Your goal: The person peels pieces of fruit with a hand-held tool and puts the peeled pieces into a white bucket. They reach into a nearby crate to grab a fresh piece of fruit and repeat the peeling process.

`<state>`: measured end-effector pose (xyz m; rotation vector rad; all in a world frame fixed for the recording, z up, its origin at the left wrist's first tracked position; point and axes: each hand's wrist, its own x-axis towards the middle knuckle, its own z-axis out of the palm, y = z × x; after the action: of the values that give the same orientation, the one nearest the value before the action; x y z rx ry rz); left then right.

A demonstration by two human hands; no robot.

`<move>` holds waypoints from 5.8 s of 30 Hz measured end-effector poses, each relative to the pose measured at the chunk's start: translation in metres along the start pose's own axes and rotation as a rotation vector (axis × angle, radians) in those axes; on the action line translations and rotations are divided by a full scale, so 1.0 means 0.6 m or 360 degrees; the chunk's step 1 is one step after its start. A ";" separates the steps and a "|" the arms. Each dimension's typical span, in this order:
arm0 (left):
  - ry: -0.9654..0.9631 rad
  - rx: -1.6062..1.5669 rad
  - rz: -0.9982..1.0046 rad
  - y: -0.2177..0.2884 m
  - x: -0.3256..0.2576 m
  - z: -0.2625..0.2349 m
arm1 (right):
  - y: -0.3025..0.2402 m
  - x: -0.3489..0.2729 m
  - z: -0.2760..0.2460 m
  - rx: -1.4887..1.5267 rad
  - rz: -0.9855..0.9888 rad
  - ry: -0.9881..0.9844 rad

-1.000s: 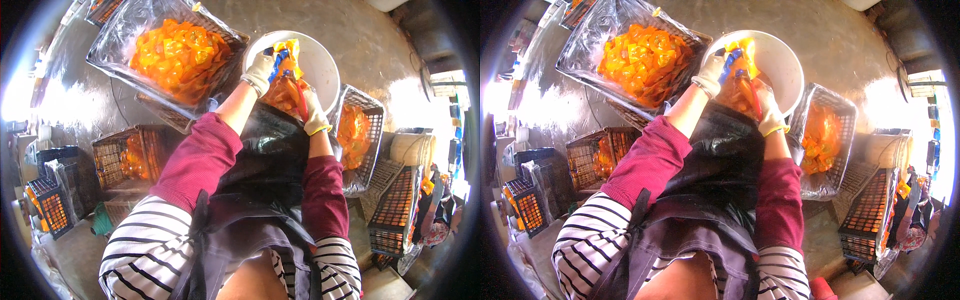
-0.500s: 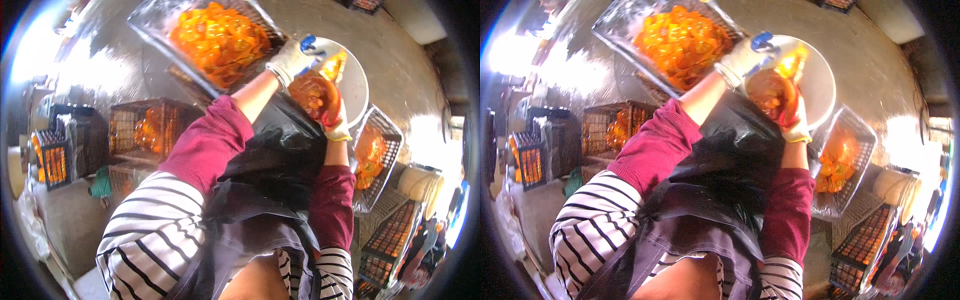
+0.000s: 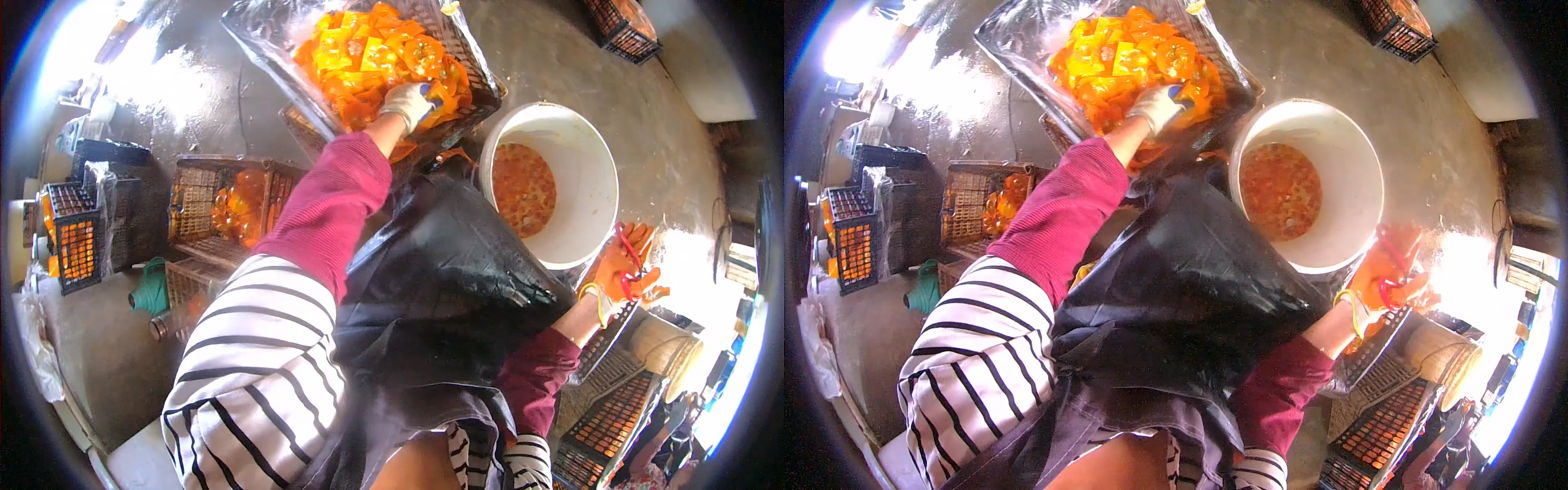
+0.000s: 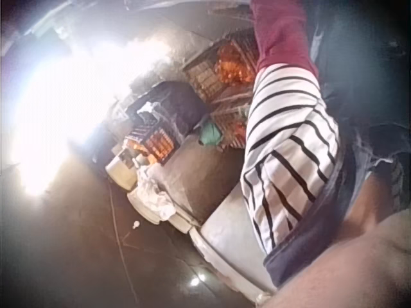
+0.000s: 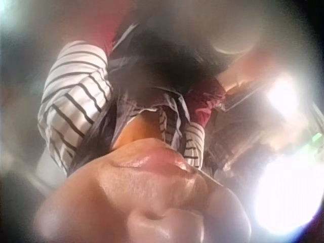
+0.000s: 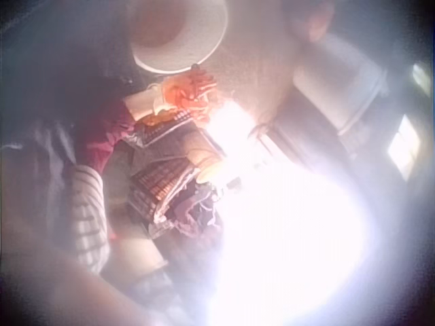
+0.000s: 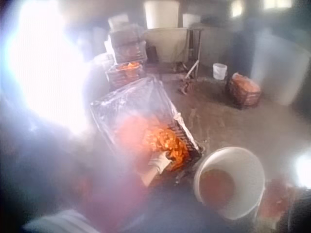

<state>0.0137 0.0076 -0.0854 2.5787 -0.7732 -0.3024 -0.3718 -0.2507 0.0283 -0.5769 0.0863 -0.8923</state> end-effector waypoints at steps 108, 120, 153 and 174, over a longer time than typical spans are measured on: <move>-0.0023 0.0064 -0.0079 0.009 -0.031 -0.073 | 0.075 -0.003 0.027 0.0095 0.0483 -0.0345; -0.0335 0.0065 0.0004 0.011 0.019 -0.033 | 0.115 0.010 0.057 -0.0295 0.0501 0.0133; -0.0036 -0.2616 -0.0190 0.325 -0.081 -0.005 | 0.237 -0.052 -0.026 -0.1441 0.0738 -0.0166; -0.0528 -0.2530 0.0065 0.337 -0.096 -0.001 | 0.182 -0.050 0.092 -0.1898 0.0887 0.0280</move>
<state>-0.1289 -0.1116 0.0129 1.0110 -0.3540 -0.8827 -0.2964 -0.1506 0.0142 -1.4821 0.9363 -0.2562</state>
